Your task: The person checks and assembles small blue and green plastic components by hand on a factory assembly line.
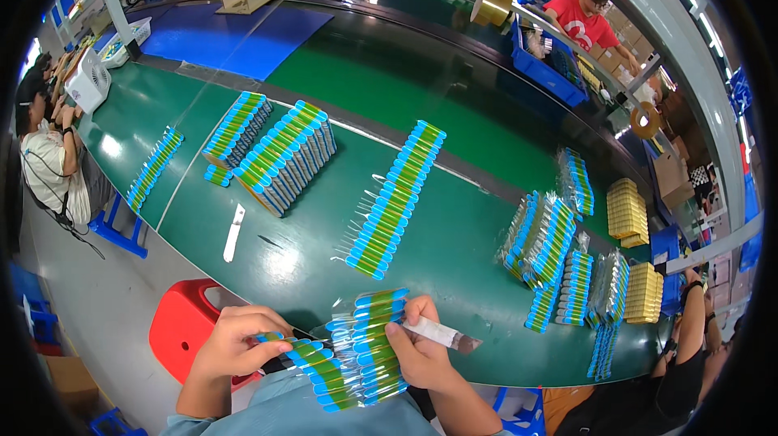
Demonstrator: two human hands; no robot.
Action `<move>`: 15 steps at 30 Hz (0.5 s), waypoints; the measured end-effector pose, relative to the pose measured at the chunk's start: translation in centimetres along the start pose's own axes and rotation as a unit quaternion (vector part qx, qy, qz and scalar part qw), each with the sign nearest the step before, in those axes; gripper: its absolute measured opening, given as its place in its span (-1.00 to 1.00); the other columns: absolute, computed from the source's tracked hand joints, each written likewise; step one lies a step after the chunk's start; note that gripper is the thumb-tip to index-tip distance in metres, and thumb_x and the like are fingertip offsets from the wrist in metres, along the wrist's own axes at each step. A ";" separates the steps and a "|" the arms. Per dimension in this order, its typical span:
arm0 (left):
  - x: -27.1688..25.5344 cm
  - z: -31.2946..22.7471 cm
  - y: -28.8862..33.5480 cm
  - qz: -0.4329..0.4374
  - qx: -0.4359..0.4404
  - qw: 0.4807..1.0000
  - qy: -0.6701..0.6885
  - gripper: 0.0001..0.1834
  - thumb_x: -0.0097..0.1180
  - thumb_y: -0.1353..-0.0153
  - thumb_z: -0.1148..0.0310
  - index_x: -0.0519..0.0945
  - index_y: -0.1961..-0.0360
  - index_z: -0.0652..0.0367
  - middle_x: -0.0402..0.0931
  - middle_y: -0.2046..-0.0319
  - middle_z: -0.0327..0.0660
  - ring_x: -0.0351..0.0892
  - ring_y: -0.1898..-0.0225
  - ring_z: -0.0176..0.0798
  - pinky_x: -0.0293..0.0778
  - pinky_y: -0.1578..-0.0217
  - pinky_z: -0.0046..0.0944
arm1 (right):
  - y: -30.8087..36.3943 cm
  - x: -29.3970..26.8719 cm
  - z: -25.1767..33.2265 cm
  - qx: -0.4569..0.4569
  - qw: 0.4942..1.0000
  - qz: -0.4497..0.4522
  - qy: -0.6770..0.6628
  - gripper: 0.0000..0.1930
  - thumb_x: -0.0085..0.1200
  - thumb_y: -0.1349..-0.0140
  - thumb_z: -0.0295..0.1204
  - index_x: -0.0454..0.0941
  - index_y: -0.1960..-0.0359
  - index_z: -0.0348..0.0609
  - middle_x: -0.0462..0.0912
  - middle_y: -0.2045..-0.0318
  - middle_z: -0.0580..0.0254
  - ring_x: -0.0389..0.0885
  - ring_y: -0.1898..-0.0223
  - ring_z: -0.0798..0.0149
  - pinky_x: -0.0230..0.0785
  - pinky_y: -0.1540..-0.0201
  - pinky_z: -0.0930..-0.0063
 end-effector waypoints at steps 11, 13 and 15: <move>0.1 -0.5 0.4 -0.005 0.000 1.000 -0.026 -0.87 0.37 -0.14 0.52 0.66 0.31 0.30 0.72 0.31 -0.11 0.71 0.39 -0.21 0.56 0.37 -0.34 | 0.2 -10.8 3.8 -0.006 0.849 -0.223 0.479 -0.78 0.00 -0.33 -0.64 0.20 0.21 -0.12 0.44 0.05 0.09 0.46 0.10 0.16 0.32 0.04 0.35; 0.6 -0.5 0.0 0.016 -0.007 1.000 -0.024 -0.87 0.37 -0.15 0.51 0.66 0.31 0.30 0.73 0.30 -0.10 0.72 0.37 -0.19 0.58 0.35 -0.34 | -0.5 -9.9 5.4 -0.073 0.735 -0.221 0.637 -0.76 0.06 -0.30 -0.62 0.19 0.22 -0.15 0.44 -0.04 -0.04 0.46 0.01 0.01 0.30 -0.06 0.27; 1.0 -0.9 -0.5 -0.009 -0.006 1.000 0.015 -0.86 0.36 -0.19 0.47 0.67 0.27 0.29 0.75 0.29 -0.10 0.75 0.36 -0.18 0.59 0.34 -0.33 | -1.0 -8.0 6.8 -0.136 0.594 -0.202 0.767 -0.73 0.12 -0.28 -0.59 0.19 0.23 -0.19 0.44 -0.13 -0.16 0.46 -0.09 -0.14 0.28 -0.17 0.19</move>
Point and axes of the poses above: each hand's wrist, its own y-axis away from the middle knuckle, its own x-axis out of the palm, z = x × y, the point moved 4 cm from there along -y, towards the middle knuckle
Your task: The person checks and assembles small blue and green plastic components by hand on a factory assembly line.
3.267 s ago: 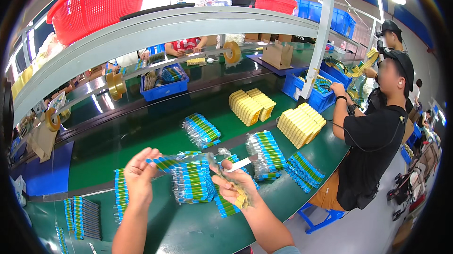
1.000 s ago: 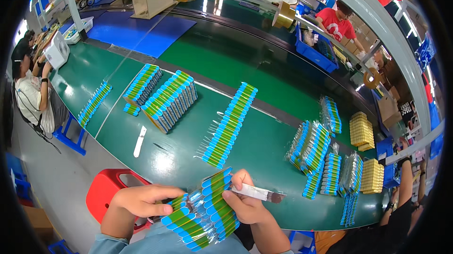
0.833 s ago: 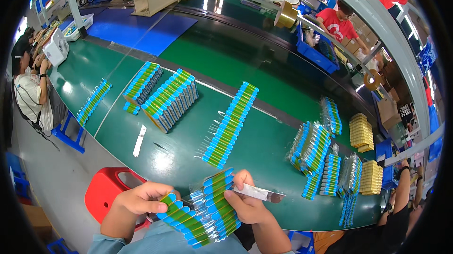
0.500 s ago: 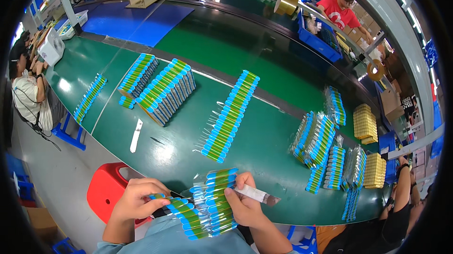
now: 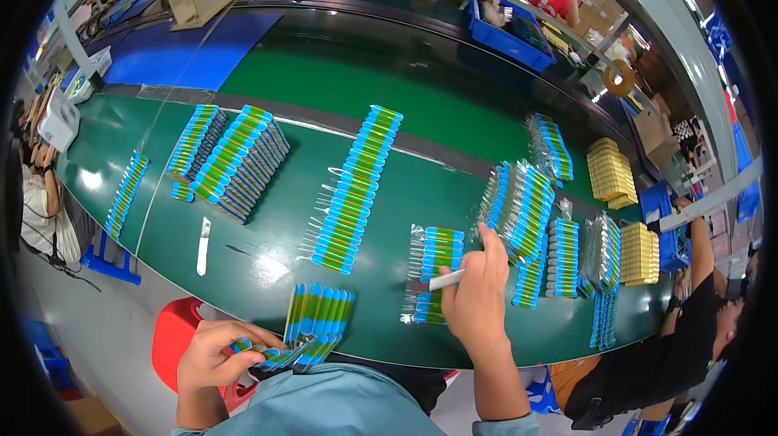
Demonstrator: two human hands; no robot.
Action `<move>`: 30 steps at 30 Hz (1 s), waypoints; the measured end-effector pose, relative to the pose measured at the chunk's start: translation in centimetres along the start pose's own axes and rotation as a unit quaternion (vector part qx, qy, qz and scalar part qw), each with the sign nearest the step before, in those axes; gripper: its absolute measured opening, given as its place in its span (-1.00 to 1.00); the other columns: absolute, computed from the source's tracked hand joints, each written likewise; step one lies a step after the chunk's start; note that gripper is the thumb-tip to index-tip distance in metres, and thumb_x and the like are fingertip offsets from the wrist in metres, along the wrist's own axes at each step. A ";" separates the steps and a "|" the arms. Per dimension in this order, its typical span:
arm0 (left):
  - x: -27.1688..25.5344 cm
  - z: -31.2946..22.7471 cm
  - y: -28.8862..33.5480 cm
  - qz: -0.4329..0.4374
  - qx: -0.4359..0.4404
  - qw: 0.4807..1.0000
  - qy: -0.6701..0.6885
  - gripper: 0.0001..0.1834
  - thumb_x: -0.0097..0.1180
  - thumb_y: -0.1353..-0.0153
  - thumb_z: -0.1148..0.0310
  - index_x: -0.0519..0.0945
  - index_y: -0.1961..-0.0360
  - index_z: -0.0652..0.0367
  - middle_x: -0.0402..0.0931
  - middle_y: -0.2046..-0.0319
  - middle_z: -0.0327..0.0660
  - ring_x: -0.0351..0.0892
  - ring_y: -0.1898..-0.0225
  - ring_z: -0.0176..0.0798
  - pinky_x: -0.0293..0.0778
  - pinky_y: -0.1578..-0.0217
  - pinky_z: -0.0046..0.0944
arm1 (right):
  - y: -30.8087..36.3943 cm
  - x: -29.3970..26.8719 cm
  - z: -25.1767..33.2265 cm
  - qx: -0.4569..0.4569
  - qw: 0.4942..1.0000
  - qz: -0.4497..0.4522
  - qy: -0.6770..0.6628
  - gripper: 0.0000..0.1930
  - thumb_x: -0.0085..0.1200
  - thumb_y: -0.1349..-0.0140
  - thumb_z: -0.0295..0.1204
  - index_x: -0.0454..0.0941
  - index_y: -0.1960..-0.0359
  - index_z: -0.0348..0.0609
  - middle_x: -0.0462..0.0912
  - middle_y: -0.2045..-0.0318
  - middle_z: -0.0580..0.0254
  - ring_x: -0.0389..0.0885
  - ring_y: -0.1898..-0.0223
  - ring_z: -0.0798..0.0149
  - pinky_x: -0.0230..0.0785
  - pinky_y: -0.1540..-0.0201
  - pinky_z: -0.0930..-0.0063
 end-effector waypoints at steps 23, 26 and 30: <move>3.6 -3.6 -1.7 0.095 0.185 0.916 -0.344 -0.72 0.37 -0.03 0.42 0.74 0.17 0.14 0.75 0.32 -0.31 0.59 0.55 -0.45 0.54 0.53 -0.44 | 0.1 0.8 8.1 -0.014 0.726 0.270 -0.632 -0.46 0.36 -0.19 -0.52 0.05 0.30 -0.03 0.77 0.30 0.07 0.73 0.24 0.27 0.49 0.06 0.35; 4.3 -4.6 -2.0 0.089 0.242 0.882 -0.394 -0.74 0.31 -0.05 0.43 0.73 0.17 0.10 0.75 0.26 -0.35 0.59 0.49 -0.50 0.53 0.54 -0.47 | 0.5 1.3 7.7 -0.004 0.736 0.270 -0.620 -0.46 0.37 -0.20 -0.50 0.05 0.31 -0.04 0.77 0.32 0.09 0.73 0.25 0.27 0.49 0.05 0.33; 4.7 -5.3 -2.3 0.112 0.258 0.860 -0.426 -0.74 0.29 -0.05 0.44 0.72 0.17 0.08 0.74 0.23 -0.36 0.61 0.44 -0.48 0.54 0.53 -0.47 | 0.8 0.9 7.5 0.021 0.742 0.258 -0.618 -0.45 0.37 -0.19 -0.50 0.04 0.32 -0.04 0.77 0.33 0.09 0.72 0.25 0.28 0.48 0.03 0.32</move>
Point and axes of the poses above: each hand's wrist, its own y-axis away from the middle knuckle, its own x-axis out of the palm, z = x × y, the point moved 4 cm from there along -y, towards the middle knuckle
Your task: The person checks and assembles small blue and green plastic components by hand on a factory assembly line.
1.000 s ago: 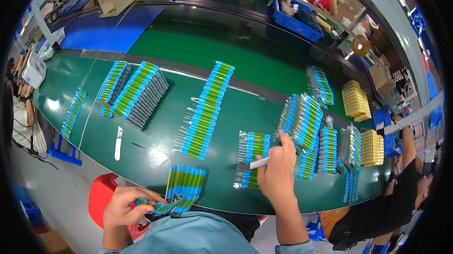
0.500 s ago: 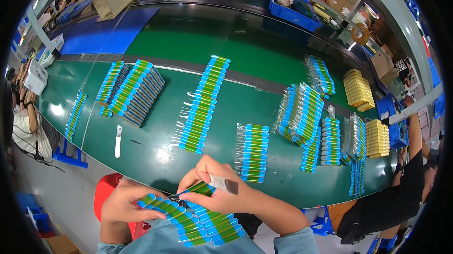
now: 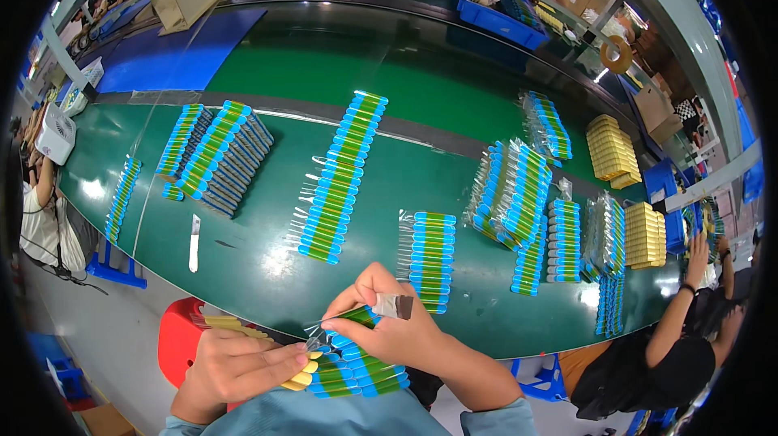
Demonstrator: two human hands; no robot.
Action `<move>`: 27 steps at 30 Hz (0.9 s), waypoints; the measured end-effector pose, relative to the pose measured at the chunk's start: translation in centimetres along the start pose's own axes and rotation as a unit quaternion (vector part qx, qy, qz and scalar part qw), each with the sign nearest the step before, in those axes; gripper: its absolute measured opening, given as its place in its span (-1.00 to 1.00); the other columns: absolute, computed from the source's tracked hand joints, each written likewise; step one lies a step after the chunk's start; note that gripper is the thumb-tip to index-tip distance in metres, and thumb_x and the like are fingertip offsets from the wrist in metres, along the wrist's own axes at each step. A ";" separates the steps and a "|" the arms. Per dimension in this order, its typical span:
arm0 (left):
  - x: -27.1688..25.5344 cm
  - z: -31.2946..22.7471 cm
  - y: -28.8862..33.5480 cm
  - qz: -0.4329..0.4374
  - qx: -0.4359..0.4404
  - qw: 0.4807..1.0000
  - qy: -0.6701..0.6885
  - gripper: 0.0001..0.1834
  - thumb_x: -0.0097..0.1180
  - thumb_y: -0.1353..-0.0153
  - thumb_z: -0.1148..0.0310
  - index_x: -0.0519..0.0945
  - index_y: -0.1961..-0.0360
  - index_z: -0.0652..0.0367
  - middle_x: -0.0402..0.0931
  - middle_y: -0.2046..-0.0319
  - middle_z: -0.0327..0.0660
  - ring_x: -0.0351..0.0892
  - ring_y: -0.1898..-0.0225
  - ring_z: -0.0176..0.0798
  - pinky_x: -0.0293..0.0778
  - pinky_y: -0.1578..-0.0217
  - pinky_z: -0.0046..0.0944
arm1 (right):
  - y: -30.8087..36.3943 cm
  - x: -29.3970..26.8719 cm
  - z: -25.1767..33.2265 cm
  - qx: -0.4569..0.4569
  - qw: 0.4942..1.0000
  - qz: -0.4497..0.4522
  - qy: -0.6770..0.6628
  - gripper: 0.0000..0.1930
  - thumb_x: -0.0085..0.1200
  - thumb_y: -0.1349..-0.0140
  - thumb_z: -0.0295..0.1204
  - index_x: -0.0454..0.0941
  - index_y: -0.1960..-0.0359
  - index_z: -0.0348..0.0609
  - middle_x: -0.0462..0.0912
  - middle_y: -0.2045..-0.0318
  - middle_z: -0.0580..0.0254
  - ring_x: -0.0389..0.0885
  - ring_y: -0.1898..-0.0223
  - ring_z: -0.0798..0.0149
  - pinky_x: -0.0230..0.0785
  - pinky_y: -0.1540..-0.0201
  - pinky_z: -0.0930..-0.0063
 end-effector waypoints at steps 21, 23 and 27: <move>2.9 3.5 2.0 0.022 -0.326 0.875 0.357 -0.81 0.44 -0.06 0.49 0.76 0.26 0.26 0.71 0.47 -0.06 0.64 0.53 -0.25 0.45 0.48 -0.35 | 0.3 -0.9 1.6 -0.059 0.996 -0.008 -0.067 -0.39 0.45 -0.13 -0.45 0.06 0.22 -0.06 0.59 0.06 -0.08 0.62 0.04 0.30 0.46 0.06 0.42; 2.6 4.2 2.1 0.000 -0.351 0.881 0.319 -0.82 0.43 -0.08 0.47 0.77 0.26 0.24 0.72 0.43 -0.03 0.74 0.46 -0.16 0.56 0.41 -0.33 | 1.1 -1.7 0.2 0.024 0.999 -0.003 -0.047 -0.34 0.52 -0.07 -0.40 0.08 0.18 -0.06 0.50 -0.03 -0.13 0.50 -0.03 0.31 0.38 -0.01 0.37; 3.1 4.6 2.9 -0.013 -0.348 0.855 0.385 -0.73 0.44 -0.06 0.53 0.73 0.18 0.30 0.71 0.42 -0.06 0.70 0.43 -0.28 0.54 0.38 -0.36 | 1.7 -1.8 0.0 0.026 0.999 0.026 0.021 -0.38 0.50 -0.07 -0.45 0.11 0.20 -0.04 0.37 0.23 0.25 0.45 0.10 0.41 0.34 0.06 0.42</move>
Point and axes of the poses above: each hand's wrist, its own y-axis away from the middle knuckle, its own x-axis out of the palm, z = x × y, the point moved 4 cm from there along -y, towards the middle knuckle
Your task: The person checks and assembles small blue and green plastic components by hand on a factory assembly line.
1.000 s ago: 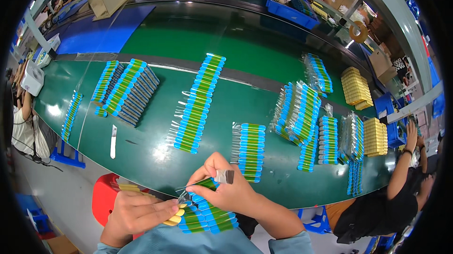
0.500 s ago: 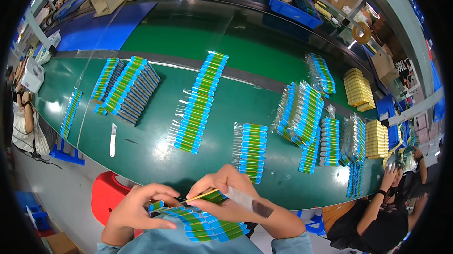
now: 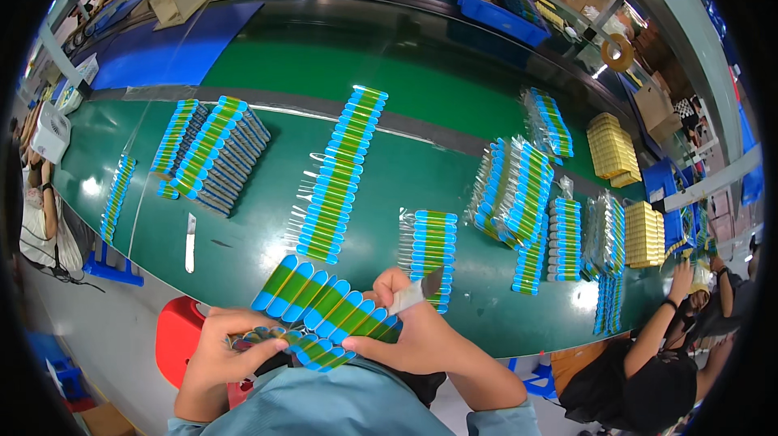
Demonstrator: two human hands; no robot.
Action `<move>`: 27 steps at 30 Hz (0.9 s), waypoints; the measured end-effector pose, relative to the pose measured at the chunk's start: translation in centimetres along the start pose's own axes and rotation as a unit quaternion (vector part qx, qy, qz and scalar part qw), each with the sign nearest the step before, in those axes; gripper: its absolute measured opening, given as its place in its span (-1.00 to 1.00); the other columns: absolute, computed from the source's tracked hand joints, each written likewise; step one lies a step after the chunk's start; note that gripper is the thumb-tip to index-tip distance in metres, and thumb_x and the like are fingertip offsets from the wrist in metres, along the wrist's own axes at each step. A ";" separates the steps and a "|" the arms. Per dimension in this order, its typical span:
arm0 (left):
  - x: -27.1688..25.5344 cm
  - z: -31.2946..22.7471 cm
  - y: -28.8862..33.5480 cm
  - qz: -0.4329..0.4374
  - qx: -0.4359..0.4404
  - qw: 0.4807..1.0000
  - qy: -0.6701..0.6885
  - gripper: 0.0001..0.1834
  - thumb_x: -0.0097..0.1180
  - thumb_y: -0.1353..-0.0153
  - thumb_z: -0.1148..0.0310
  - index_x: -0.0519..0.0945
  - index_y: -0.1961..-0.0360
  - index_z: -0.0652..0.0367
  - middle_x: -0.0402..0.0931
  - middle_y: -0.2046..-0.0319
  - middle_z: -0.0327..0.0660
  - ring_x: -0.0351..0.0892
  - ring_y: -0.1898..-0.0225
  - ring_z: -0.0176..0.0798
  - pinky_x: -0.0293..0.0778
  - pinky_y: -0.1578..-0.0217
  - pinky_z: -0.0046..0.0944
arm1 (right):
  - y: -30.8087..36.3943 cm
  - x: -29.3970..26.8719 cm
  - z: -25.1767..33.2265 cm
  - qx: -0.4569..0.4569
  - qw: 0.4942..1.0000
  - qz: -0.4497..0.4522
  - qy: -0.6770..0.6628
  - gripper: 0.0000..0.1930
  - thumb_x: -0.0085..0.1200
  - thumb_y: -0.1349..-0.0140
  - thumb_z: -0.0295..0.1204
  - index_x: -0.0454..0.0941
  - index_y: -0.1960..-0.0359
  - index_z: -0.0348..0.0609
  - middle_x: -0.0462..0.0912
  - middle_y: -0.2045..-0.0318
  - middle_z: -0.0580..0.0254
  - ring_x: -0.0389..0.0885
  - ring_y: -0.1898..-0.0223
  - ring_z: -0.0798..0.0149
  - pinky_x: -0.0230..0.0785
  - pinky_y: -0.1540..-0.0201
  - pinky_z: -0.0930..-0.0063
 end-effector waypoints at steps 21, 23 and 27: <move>2.9 2.0 -1.2 0.245 -0.062 0.889 0.382 -0.37 0.30 -0.18 0.67 0.41 -0.29 0.32 0.57 -0.13 -0.01 0.61 -0.09 -0.18 0.48 -0.16 -0.15 | -0.7 -3.0 0.5 -0.096 0.993 -0.053 0.038 -0.48 0.41 -0.11 -0.57 0.15 0.24 -0.07 0.52 0.28 0.20 0.46 0.22 0.43 0.37 0.17 0.48; 2.7 2.0 -1.5 0.254 -0.085 0.894 0.358 -0.36 0.28 -0.20 0.67 0.39 -0.31 0.29 0.58 -0.13 -0.02 0.63 -0.10 -0.17 0.48 -0.17 -0.16 | -0.2 -3.8 0.7 -0.099 0.992 -0.076 0.037 -0.48 0.42 -0.11 -0.56 0.16 0.24 -0.07 0.56 0.26 0.15 0.47 0.23 0.42 0.39 0.17 0.47; 1.9 2.9 -1.7 0.224 -0.075 0.957 0.170 -0.51 0.26 -0.23 0.60 0.50 -0.21 0.29 0.68 -0.03 -0.10 0.70 -0.01 -0.22 0.53 -0.10 -0.22 | 0.8 -5.9 0.8 -0.081 0.990 -0.098 0.055 -0.45 0.46 -0.07 -0.55 0.16 0.25 -0.06 0.63 0.25 0.08 0.52 0.21 0.41 0.42 0.14 0.45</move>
Point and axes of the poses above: each hand's wrist, its own y-axis away from the middle knuckle, its own x-axis out of the palm, z = x × y, the point moved 4 cm from there along -y, towards the middle knuckle
